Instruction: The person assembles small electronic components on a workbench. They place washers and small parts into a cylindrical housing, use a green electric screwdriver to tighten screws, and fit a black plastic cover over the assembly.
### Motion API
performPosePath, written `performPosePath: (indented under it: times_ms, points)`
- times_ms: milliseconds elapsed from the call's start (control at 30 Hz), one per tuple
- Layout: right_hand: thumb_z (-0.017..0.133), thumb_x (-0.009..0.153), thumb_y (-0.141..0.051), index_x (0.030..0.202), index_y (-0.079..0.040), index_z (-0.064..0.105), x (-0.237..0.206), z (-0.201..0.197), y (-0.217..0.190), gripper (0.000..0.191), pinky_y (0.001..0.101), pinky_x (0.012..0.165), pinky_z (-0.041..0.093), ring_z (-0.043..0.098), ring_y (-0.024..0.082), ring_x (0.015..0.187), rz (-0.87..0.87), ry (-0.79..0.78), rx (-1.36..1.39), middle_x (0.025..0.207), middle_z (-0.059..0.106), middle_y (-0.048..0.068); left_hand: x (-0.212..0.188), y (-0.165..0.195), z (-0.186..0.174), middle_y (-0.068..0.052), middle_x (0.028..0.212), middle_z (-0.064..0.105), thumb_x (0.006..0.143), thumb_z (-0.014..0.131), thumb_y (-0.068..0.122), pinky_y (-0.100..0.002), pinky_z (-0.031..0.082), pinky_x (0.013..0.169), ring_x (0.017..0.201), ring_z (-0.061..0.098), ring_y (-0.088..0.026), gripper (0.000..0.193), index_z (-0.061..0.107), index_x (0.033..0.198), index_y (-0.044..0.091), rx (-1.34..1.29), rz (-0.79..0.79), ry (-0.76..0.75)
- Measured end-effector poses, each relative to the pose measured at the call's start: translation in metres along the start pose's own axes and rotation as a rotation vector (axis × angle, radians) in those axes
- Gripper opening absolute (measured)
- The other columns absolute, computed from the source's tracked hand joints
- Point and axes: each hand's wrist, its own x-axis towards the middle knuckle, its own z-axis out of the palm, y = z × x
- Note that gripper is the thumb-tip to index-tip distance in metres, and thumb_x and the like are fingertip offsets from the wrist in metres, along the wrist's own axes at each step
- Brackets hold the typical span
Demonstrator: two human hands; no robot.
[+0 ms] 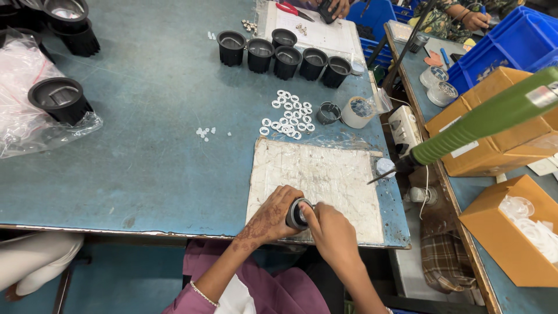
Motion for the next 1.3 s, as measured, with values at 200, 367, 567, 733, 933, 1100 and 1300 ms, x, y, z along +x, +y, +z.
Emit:
performPosePath:
  times_ms: [200,367,567,733,933,1100,1300]
  points:
    - [0.072,0.086,-0.032,0.102,0.000,0.063,-0.005,-0.002,0.010,0.037,0.0395,0.062,0.055,0.068,0.032,0.075,-0.300,0.156,0.334,0.085,0.065,0.014,0.000,-0.001,0.001,-0.012,0.113,0.060,0.070,0.083,0.020,-0.045,0.048,0.099,0.112,0.057,-0.034,0.058,0.057,0.120,0.006,-0.004,0.013,0.005]
    - [0.065,0.100,-0.050,0.087,-0.007,0.071,0.007,0.012,-0.003,0.046,0.0421,0.073,0.051,0.066,0.031,0.076,0.238,-0.046,-0.094,0.075,0.066,0.012,-0.004,0.000,0.000,-0.012,0.114,0.059,0.072,0.084,0.021,-0.044,0.048,0.100,0.113,0.057,-0.033,0.058,0.057,0.121,0.006,-0.018,0.017,0.006]
    - [0.071,0.093,-0.034,0.112,0.003,0.058,-0.006,0.003,0.018,0.044,0.0387,0.064,0.052,0.065,0.032,0.077,-0.570,0.237,0.444,0.094,0.062,0.020,0.001,-0.001,0.001,-0.013,0.114,0.059,0.064,0.084,0.017,-0.045,0.047,0.098,0.115,0.056,-0.034,0.062,0.057,0.119,0.006,0.003,-0.048,-0.018]
    - [0.074,0.083,-0.035,0.095,-0.002,0.060,0.004,0.023,0.015,0.037,0.0433,0.063,0.053,0.067,0.034,0.069,-0.086,0.178,0.280,0.076,0.065,0.015,-0.001,-0.003,0.003,-0.011,0.116,0.060,0.069,0.084,0.020,-0.044,0.048,0.102,0.115,0.057,-0.033,0.060,0.057,0.121,0.007,0.006,-0.001,-0.009]
    - [0.065,0.098,-0.050,0.087,-0.006,0.065,0.007,0.015,0.003,0.045,0.0491,0.069,0.050,0.068,0.037,0.076,0.181,0.024,-0.050,0.072,0.065,0.015,0.000,0.000,0.001,-0.012,0.113,0.059,0.067,0.084,0.020,-0.045,0.048,0.100,0.114,0.056,-0.033,0.062,0.056,0.121,0.007,-0.020,-0.047,-0.015]
    - [0.070,0.093,-0.037,0.109,0.005,0.060,-0.006,0.000,0.005,0.046,0.0472,0.067,0.053,0.066,0.039,0.079,-0.556,0.318,0.362,0.091,0.063,0.024,0.000,-0.001,0.000,-0.011,0.115,0.059,0.068,0.084,0.021,-0.046,0.047,0.101,0.116,0.056,-0.034,0.061,0.057,0.120,0.007,0.003,-0.053,-0.018]
    - [0.068,0.098,-0.051,0.099,-0.004,0.070,0.011,0.012,-0.003,0.047,0.0419,0.078,0.053,0.069,0.031,0.085,0.223,-0.074,-0.081,0.091,0.073,0.017,0.000,-0.002,-0.001,-0.011,0.114,0.059,0.067,0.083,0.019,-0.045,0.048,0.100,0.114,0.057,-0.033,0.060,0.057,0.120,0.008,-0.006,-0.067,-0.035]
